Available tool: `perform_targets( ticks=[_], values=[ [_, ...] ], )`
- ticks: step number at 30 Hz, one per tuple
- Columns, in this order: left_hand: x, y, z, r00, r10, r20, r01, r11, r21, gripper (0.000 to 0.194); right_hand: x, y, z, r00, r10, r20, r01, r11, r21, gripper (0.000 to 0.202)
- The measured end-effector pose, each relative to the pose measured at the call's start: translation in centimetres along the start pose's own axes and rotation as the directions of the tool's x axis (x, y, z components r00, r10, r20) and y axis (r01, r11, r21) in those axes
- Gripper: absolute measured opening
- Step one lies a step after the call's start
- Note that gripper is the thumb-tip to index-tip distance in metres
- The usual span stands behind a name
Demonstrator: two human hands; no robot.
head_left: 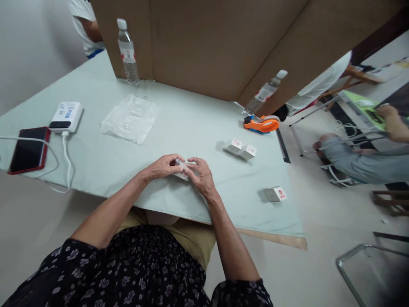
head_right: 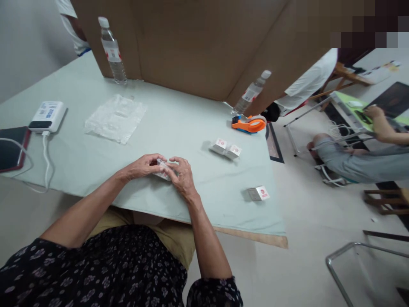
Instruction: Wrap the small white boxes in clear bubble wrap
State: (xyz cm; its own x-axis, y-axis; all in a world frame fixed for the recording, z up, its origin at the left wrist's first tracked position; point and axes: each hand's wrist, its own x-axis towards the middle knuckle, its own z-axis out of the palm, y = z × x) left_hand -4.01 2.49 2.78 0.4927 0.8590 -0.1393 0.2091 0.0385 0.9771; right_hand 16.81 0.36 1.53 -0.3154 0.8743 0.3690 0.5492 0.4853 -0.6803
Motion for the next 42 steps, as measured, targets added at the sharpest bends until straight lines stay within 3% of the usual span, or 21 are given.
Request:
perform_targets(
  ticks=[5, 8, 11, 15, 19, 26, 28, 31, 34, 38, 40, 42],
  values=[
    [-0.7, 0.7, 0.0, 1.000, -0.010, 0.019, 0.009, 1.000, 0.012, 0.049, -0.2, -0.2, 0.5, 1.000, 0.015, -0.006, -0.015, 0.998, -0.059, 0.019],
    [-0.9, 1.0, 0.1, 0.998, -0.058, 0.006, 0.058, 0.996, -0.067, 0.052, -0.4, -0.5, 0.2, 0.994, -0.008, -0.110, 0.007, 1.000, -0.012, 0.017],
    [-0.4, 1.3, 0.5, 0.992, -0.112, -0.056, 0.102, 0.983, -0.151, 0.051, -1.2, -0.7, -1.2, 0.966, 0.018, -0.259, 0.001, 0.997, 0.073, 0.019],
    [2.2, 2.2, 1.4, 0.981, -0.112, -0.157, 0.071, 0.967, -0.244, 0.049, -3.2, 0.2, -4.0, 0.908, 0.186, -0.375, -0.148, 0.981, 0.129, 0.019],
    [6.1, 3.9, 4.1, 0.986, -0.088, -0.139, 0.047, 0.961, -0.274, 0.042, -6.2, 2.0, -6.1, 0.862, 0.269, -0.429, -0.244, 0.963, 0.113, 0.018],
    [13.8, 5.3, 12.0, 0.993, -0.095, -0.064, 0.081, 0.978, -0.192, 0.027, -10.3, 3.9, -7.0, 0.790, 0.309, -0.530, -0.329, 0.942, 0.059, 0.018],
    [15.6, 5.2, 13.1, 0.990, -0.116, -0.085, 0.100, 0.981, -0.169, 0.033, -10.8, 3.9, -6.8, 0.784, 0.302, -0.542, -0.332, 0.942, 0.045, 0.018],
    [17.2, 4.9, 13.7, 0.978, -0.141, -0.155, 0.124, 0.986, -0.115, 0.057, -11.0, 3.9, -6.6, 0.784, 0.309, -0.539, -0.337, 0.940, 0.047, 0.019],
    [17.3, 4.7, 13.9, 0.962, -0.119, -0.245, 0.130, 0.991, 0.027, 0.071, -11.0, 4.1, -6.6, 0.788, 0.323, -0.525, -0.349, 0.936, 0.053, 0.019],
    [14.7, 3.7, 13.3, 0.937, 0.033, -0.348, 0.045, 0.976, 0.214, 0.068, -11.1, 4.5, -6.6, 0.792, 0.316, -0.522, -0.341, 0.939, 0.051, 0.018],
    [12.5, 2.9, 11.6, 0.917, 0.147, -0.370, -0.021, 0.946, 0.323, 0.057, -11.2, 4.7, -6.7, 0.793, 0.306, -0.526, -0.334, 0.941, 0.044, 0.018],
    [9.8, 1.9, 8.5, 0.895, 0.257, -0.364, -0.047, 0.867, 0.496, 0.043, -11.2, 5.0, -6.8, 0.793, 0.298, -0.531, -0.332, 0.943, 0.032, 0.018]
  ],
)
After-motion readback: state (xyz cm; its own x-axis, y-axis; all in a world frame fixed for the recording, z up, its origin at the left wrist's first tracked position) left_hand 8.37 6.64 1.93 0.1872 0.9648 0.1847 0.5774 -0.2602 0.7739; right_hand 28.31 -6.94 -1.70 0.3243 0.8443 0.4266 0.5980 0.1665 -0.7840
